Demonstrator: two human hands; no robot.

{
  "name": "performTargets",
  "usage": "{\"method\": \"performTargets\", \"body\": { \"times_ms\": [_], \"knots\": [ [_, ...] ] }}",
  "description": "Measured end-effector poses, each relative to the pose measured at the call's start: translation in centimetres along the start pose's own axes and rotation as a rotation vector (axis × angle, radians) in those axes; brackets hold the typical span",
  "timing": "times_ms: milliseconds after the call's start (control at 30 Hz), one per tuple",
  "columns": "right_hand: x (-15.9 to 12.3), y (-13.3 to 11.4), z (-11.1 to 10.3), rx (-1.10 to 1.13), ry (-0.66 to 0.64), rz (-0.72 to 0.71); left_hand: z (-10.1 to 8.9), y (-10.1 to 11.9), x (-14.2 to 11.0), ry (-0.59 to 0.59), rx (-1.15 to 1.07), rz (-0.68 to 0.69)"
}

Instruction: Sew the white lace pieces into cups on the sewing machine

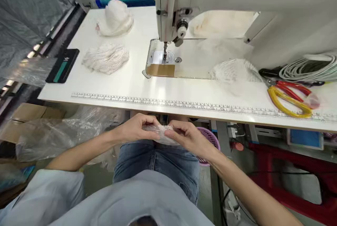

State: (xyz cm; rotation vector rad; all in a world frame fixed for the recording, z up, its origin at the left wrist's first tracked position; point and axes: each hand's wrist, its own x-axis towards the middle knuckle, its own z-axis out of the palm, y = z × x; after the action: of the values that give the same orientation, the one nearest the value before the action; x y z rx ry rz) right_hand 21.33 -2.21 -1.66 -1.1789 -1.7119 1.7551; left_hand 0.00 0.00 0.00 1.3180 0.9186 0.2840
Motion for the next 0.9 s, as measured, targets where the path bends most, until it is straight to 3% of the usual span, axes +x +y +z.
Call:
{"method": "performTargets", "body": {
  "times_ms": [300, 433, 567, 700, 800, 900],
  "knots": [
    [0.3, -1.0, 0.3, 0.000, 0.043, -0.005, 0.7, 0.3, -0.1, 0.159, -0.008, 0.032],
    [0.8, -2.9, 0.6, 0.031, 0.074, -0.033, 0.1, 2.3, -1.4, 0.255, 0.047, 0.047],
    [3.2, -5.5, -0.4, -0.053, 0.104, -0.143, -3.5, 6.7, -0.9, 0.327, 0.337, 0.152],
    [7.5, -6.2, -3.7, -0.375, 0.176, -0.239, -9.7, 10.4, 4.2, 0.159, 0.690, 0.202],
    [10.1, -5.3, -6.9, -0.719, 0.354, -0.325, -13.3, 11.1, 9.2, 0.115, 0.840, 0.180],
    [11.4, -4.3, -9.2, -0.987, 0.504, -0.503, -14.6, 10.6, 12.4, 0.048, 0.851, 0.166]
  ]
}}
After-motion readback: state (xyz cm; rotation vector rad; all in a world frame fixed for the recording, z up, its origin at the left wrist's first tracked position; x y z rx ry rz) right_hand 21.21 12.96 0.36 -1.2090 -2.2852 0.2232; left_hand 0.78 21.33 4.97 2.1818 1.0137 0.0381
